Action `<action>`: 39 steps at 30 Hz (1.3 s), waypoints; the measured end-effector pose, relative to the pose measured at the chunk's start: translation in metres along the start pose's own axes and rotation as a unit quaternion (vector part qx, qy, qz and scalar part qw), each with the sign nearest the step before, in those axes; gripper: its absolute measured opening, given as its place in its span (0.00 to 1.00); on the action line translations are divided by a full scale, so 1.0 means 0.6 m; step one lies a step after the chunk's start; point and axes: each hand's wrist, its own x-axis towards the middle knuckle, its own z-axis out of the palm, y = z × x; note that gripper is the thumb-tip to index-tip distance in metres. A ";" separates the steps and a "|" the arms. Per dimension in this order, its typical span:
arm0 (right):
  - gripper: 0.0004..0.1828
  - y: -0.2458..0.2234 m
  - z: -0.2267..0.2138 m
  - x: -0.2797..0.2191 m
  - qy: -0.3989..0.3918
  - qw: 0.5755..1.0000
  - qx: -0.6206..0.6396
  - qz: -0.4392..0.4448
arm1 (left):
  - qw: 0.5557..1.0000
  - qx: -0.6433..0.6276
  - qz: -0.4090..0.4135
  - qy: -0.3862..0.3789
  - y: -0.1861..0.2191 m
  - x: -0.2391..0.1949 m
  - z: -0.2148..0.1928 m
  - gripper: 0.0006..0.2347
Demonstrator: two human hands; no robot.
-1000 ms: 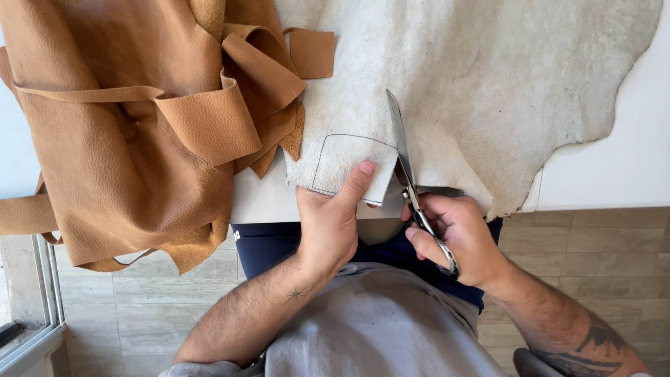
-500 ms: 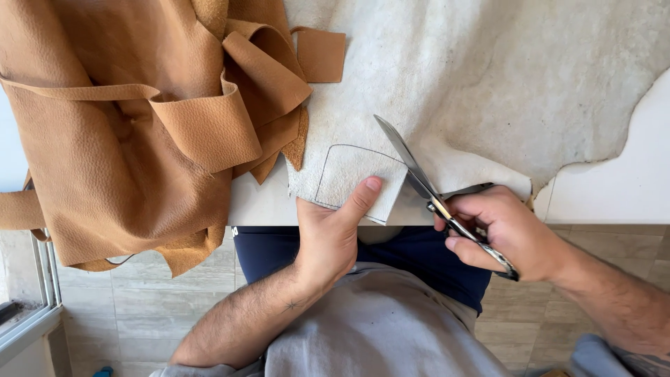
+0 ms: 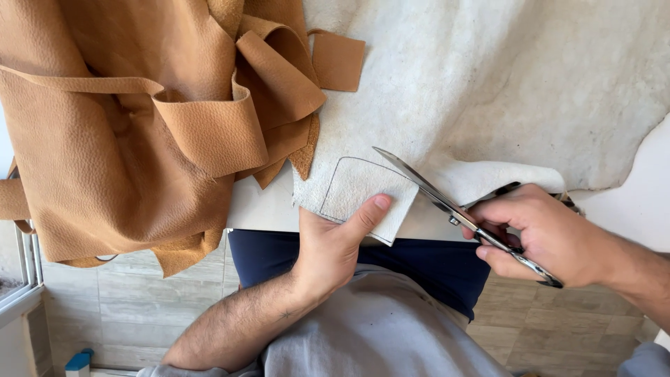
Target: Tracing a template onto a piece of white leather using a pen and then cutting the shape out with scissors.
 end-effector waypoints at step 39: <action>0.14 0.002 -0.061 0.009 -0.119 0.984 -0.100 0.090 | 0.997 0.030 -0.047 -0.055 0.009 0.009 -0.022 0.15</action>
